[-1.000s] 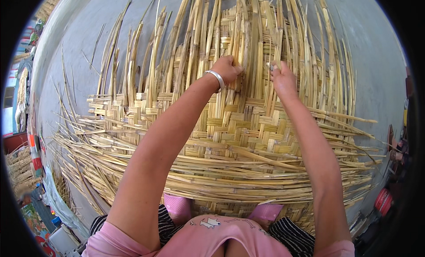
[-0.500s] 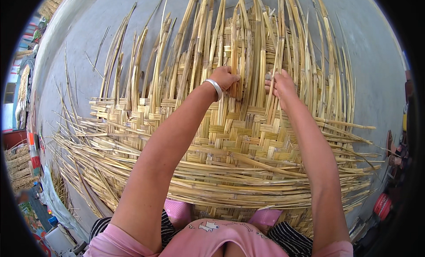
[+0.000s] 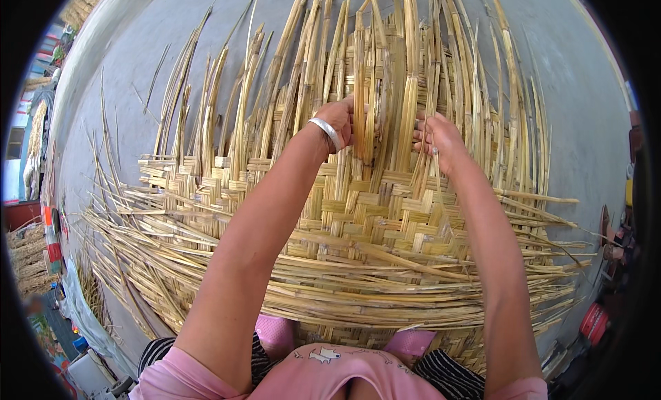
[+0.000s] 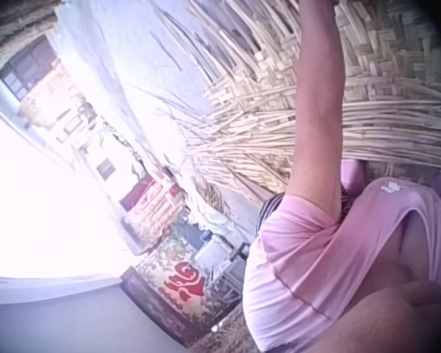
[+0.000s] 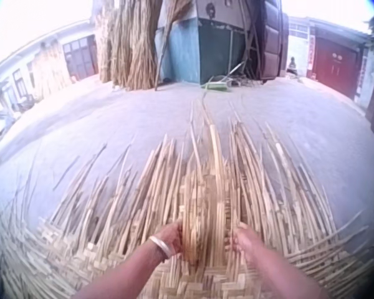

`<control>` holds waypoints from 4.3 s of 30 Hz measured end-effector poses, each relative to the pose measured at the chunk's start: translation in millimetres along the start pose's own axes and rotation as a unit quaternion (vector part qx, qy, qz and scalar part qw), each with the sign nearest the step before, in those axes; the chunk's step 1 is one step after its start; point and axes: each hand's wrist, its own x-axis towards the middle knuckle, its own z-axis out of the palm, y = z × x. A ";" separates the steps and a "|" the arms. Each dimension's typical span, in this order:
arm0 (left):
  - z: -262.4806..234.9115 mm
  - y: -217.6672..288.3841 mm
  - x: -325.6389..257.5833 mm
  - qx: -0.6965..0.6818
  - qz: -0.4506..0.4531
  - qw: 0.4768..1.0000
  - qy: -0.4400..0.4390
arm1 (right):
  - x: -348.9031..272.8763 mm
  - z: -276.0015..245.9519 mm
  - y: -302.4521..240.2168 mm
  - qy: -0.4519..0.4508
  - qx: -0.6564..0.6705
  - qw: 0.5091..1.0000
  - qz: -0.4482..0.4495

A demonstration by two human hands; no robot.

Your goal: The person weaves a large flat basket using dried palm leaves. They interlace the leaves by hand, adjusting and tightening the weave to form a consistent pattern.

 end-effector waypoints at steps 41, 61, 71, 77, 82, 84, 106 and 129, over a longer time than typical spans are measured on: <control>-59.4 -3.2 -54.5 -0.130 0.223 0.966 -0.026 | -21.7 -52.1 4.0 -0.112 -0.578 0.799 -0.118; -33.4 -4.2 -110.6 0.157 0.349 0.924 -0.006 | -27.0 -47.1 10.6 -0.090 -0.591 0.797 -0.090; -106.0 -62.2 -60.5 -0.103 0.191 0.953 0.213 | -29.2 -54.0 -10.4 -0.128 -0.638 0.751 -0.115; -97.8 -61.4 -49.7 -0.001 0.153 0.960 0.233 | -30.3 -66.2 -7.8 -0.141 -0.565 0.812 -0.015; -105.6 -58.3 -54.0 -0.012 0.122 0.961 0.248 | -31.2 -60.5 -0.6 -0.135 -0.524 0.839 -0.048; -90.1 -56.3 -54.0 -0.006 0.130 0.955 0.268 | -25.9 -73.1 13.9 -0.103 -0.515 0.846 -0.092; -33.6 -45.9 -51.0 0.776 0.265 0.551 0.150 | -28.5 -50.1 24.4 -0.017 -0.635 0.743 -0.210; -40.0 -55.6 -59.7 0.799 0.284 0.515 0.125 | -42.4 -35.8 25.3 -0.058 -0.703 0.694 -0.142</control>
